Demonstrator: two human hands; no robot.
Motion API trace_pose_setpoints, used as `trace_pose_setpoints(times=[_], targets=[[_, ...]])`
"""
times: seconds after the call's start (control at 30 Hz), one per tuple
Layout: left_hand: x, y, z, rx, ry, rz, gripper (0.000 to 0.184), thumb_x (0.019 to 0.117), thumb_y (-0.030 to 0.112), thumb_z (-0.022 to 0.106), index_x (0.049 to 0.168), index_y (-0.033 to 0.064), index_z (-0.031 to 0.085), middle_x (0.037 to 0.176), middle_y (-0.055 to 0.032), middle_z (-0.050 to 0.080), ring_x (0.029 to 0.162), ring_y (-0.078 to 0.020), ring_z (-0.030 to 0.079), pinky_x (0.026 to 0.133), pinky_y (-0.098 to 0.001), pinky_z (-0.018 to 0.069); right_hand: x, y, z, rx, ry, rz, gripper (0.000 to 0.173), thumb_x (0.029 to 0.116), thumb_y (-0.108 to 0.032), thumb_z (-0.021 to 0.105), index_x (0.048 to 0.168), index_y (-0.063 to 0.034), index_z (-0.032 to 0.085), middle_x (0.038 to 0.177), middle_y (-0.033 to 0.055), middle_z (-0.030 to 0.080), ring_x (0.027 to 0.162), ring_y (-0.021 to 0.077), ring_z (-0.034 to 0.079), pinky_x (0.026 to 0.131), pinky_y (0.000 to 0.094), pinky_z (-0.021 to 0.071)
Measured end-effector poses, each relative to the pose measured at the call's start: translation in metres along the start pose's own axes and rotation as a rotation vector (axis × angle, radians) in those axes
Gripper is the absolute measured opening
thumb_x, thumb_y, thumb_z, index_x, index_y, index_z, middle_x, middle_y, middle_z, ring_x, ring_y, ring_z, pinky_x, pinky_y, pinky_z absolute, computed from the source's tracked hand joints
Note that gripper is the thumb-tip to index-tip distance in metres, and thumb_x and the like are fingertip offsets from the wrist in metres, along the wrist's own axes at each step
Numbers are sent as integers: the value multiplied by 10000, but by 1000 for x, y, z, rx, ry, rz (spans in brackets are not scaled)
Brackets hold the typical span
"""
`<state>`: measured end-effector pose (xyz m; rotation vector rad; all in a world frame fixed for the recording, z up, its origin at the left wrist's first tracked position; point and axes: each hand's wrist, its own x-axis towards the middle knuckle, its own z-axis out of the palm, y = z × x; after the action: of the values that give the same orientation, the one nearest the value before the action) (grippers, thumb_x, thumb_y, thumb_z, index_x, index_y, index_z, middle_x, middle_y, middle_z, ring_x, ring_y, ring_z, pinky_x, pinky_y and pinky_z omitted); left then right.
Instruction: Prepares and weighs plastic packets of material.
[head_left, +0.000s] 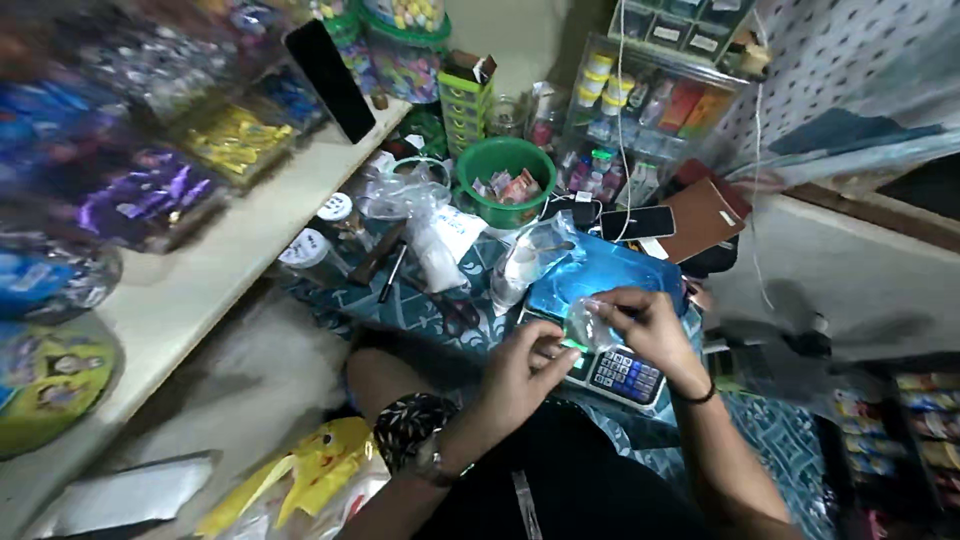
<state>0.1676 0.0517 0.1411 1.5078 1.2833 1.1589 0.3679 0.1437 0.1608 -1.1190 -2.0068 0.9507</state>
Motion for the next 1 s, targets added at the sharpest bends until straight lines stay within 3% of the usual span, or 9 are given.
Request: trace_pose_setpoints(times=[0.13,0.23,0.37,0.53,0.6,0.7,0.8,0.9,1.0], targets=[[1,-8,6,86,154,44,434,892,291,787,1080,-63,620,977,-127,682,830,-113,685,722,-245,592,-3,-9,42,245,-91,71,139,947,-120,683,986,-19,771,833,-28,739,719,-45,650,700,159,558],[-7,-18,-8,196,249,-61,422,882,266,793,1068,-69,616,949,-144,683,804,-145,687,729,-286,593,9,-5,68,458,-231,158,128,957,-103,686,986,-13,773,869,-18,755,794,-6,688,780,207,586],[-6,-38,-32,253,273,-247,319,922,142,739,1118,-78,617,1022,-180,674,868,-196,701,783,-334,602,33,2,97,627,-373,355,140,980,-58,650,1049,29,736,888,13,740,773,46,695,745,244,601],[-1,-83,-42,286,302,-451,265,978,53,633,1181,-108,576,1079,-228,674,931,-253,698,850,-392,579,50,43,132,342,-405,367,225,1000,-89,635,1164,43,713,1011,136,729,846,120,703,814,305,598],[-4,-84,-44,312,333,-444,239,983,52,621,1160,-102,579,1040,-221,674,901,-254,689,830,-397,574,52,40,129,266,-411,361,264,1014,-102,616,1230,31,689,1049,148,723,856,129,704,823,305,594],[-12,-74,-42,443,305,-364,169,992,32,570,1083,-72,667,1043,-210,698,926,-279,699,849,-422,576,47,30,122,203,-396,315,297,1012,-93,602,1282,28,627,993,128,720,813,126,691,793,310,580],[-13,-58,-32,559,298,-268,256,965,-53,541,1069,-15,772,1245,-256,668,1064,-365,691,942,-464,557,45,21,116,63,-339,181,288,1011,-117,594,1266,18,593,899,100,720,767,153,692,772,342,574],[-6,-55,-27,636,245,-244,365,926,-125,517,1139,22,775,1469,-281,525,1107,-418,687,959,-496,552,44,17,113,-84,-308,70,236,1029,-146,552,1193,2,634,857,109,705,745,211,684,742,398,562],[4,-55,-29,695,106,-325,433,949,-124,471,1273,28,713,1502,-218,525,1277,-418,601,1077,-521,473,43,21,111,-229,-389,-21,267,1011,-48,488,1129,-5,723,1030,195,731,964,349,712,877,519,556]])
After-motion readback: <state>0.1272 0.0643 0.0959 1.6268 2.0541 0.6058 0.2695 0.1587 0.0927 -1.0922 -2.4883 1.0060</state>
